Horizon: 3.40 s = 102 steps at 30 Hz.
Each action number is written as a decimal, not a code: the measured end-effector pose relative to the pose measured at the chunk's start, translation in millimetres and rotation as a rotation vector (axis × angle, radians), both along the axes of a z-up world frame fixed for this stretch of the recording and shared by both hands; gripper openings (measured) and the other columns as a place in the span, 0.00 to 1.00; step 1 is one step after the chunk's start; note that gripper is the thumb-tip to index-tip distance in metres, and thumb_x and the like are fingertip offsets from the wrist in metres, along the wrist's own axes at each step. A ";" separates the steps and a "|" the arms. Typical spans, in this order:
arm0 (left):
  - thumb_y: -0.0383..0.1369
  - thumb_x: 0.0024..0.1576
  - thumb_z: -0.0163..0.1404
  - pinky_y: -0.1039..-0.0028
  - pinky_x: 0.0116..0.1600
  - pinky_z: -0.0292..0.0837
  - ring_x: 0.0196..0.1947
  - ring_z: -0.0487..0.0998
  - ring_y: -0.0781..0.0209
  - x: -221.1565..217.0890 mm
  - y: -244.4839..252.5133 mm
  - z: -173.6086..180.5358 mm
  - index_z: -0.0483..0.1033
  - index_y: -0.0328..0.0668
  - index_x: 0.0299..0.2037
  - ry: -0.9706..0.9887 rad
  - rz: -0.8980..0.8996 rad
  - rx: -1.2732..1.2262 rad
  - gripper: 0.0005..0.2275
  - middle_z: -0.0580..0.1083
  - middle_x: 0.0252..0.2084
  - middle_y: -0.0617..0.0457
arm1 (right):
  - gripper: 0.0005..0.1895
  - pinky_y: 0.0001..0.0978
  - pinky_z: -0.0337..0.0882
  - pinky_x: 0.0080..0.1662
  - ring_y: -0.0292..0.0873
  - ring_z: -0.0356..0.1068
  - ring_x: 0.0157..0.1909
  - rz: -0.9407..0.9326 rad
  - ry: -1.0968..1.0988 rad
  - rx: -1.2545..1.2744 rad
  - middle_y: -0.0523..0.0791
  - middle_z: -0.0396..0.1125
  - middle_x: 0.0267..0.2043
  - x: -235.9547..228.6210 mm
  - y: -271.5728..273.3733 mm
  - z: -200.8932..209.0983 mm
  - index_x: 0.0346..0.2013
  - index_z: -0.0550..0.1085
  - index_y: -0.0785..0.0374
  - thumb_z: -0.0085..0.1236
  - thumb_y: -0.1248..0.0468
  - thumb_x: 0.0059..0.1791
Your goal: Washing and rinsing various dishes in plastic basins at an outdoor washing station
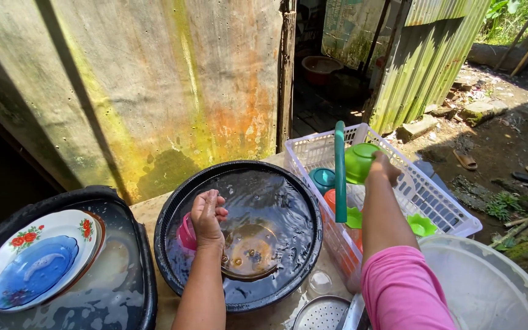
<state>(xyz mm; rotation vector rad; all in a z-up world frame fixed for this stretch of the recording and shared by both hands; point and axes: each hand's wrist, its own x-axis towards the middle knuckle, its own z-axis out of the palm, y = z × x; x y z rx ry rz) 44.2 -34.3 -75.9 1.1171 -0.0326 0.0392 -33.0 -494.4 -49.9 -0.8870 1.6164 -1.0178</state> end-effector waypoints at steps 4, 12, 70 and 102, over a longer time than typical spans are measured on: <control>0.44 0.62 0.54 0.86 0.19 0.70 0.18 0.74 0.69 -1.0 -0.3 -4.5 0.75 0.42 0.46 -0.012 -0.036 0.007 0.14 0.76 0.31 0.49 | 0.39 0.49 0.77 0.47 0.53 0.76 0.49 0.183 -0.071 0.070 0.52 0.73 0.44 16.6 28.5 -10.5 0.50 0.75 0.60 0.77 0.51 0.28; 0.42 0.61 0.55 0.87 0.19 0.69 0.17 0.74 0.70 -7.6 2.1 6.1 0.75 0.42 0.44 -0.006 -0.029 -0.014 0.12 0.75 0.29 0.50 | 0.43 0.53 0.67 0.58 0.56 0.70 0.58 0.410 0.074 -0.036 0.55 0.70 0.54 -10.6 97.1 60.1 0.56 0.73 0.63 0.59 0.34 0.39; 0.35 0.53 0.62 0.78 0.23 0.66 0.15 0.70 0.64 -3.4 -3.8 -3.9 0.80 0.47 0.31 -0.489 0.174 0.530 0.06 0.74 0.17 0.53 | 0.51 0.61 0.60 0.66 0.66 0.62 0.67 1.141 0.378 -0.404 0.65 0.62 0.63 118.9 184.1 28.0 0.73 0.45 0.76 0.61 0.61 0.43; 0.38 0.52 0.62 0.69 0.28 0.72 0.19 0.76 0.52 -11.3 -1.4 -4.1 0.77 0.48 0.29 -0.689 0.197 0.696 0.08 0.73 0.18 0.51 | 0.29 0.59 0.81 0.34 0.66 0.75 0.39 0.972 0.258 -0.243 0.66 0.69 0.43 52.1 140.6 50.9 0.54 0.69 0.81 0.64 0.60 0.46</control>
